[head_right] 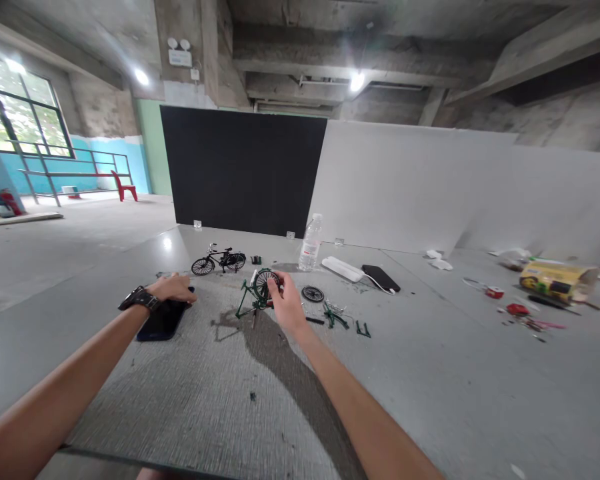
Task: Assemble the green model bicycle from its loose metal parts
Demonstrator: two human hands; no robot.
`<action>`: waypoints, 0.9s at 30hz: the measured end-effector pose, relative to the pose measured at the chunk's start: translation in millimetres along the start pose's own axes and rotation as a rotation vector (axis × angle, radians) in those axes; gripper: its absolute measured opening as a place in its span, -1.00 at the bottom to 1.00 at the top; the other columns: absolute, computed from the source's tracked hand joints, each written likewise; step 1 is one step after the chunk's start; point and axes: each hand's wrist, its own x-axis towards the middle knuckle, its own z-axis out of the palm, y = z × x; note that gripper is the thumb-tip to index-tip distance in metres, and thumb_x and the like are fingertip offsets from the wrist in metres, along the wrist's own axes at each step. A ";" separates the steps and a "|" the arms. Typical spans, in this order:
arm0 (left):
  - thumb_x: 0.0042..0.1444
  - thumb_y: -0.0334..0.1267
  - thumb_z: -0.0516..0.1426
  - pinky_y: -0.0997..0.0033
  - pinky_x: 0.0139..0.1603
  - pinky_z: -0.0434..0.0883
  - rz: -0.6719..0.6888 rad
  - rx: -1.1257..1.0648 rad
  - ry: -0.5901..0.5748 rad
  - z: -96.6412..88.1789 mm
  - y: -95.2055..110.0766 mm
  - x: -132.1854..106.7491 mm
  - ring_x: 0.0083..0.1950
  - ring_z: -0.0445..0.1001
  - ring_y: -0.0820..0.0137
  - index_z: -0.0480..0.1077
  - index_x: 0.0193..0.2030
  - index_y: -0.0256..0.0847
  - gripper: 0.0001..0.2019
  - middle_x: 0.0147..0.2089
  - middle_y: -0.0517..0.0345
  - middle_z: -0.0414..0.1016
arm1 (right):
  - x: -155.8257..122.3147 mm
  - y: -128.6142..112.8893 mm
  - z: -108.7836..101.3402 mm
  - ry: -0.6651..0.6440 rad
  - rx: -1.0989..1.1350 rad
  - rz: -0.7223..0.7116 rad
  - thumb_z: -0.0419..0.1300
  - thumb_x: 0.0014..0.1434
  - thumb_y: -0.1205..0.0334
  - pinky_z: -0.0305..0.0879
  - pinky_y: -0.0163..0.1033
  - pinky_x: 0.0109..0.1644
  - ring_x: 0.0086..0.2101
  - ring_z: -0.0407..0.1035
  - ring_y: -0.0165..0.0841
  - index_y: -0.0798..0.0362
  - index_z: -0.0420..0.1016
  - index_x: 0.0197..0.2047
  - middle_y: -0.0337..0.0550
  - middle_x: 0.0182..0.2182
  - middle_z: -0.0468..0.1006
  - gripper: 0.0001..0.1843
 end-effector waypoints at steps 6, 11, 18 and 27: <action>-0.24 -0.01 0.34 0.22 -0.21 0.37 0.051 -0.072 -0.226 -39.9 -11.2 -9.1 -0.15 0.45 0.06 0.50 -0.22 -0.19 -0.57 -0.18 -0.05 0.56 | -2.3 -2.4 -0.6 0.007 -0.003 -0.008 0.11 0.21 -0.23 0.51 -0.18 -0.32 -0.29 0.40 -0.30 0.00 0.34 0.01 -0.09 -0.16 0.45 -0.49; -0.49 -0.14 0.44 0.27 -0.05 0.30 0.187 -0.157 -0.342 -49.2 -41.0 -9.9 0.00 0.39 0.06 0.48 0.02 -0.11 -0.24 0.00 0.03 0.53 | -2.0 -5.2 -1.5 0.010 -0.002 -0.002 0.11 0.20 -0.24 0.52 -0.17 -0.32 -0.31 0.41 -0.31 0.00 0.33 0.02 -0.08 -0.15 0.45 -0.47; 0.08 -0.20 0.00 0.34 -0.04 0.30 0.356 -0.052 -0.155 -25.1 -64.5 11.8 -0.15 0.45 0.24 0.49 -0.02 -0.17 -0.61 -0.15 0.05 0.55 | -2.0 -6.2 -0.7 0.017 0.018 0.020 0.15 0.17 -0.26 0.51 -0.16 -0.35 -0.31 0.43 -0.28 -0.02 0.35 0.01 -0.07 -0.13 0.50 -0.46; 0.18 -0.03 0.00 0.32 -0.08 0.34 0.385 -0.062 -0.066 -22.0 -56.8 9.7 -0.12 0.50 0.22 0.45 0.06 -0.17 -0.58 -0.09 -0.03 0.57 | -4.4 -9.0 1.0 0.007 -0.006 0.036 0.15 0.18 -0.23 0.50 -0.18 -0.34 -0.25 0.43 -0.26 -0.01 0.35 0.03 -0.05 -0.07 0.49 -0.47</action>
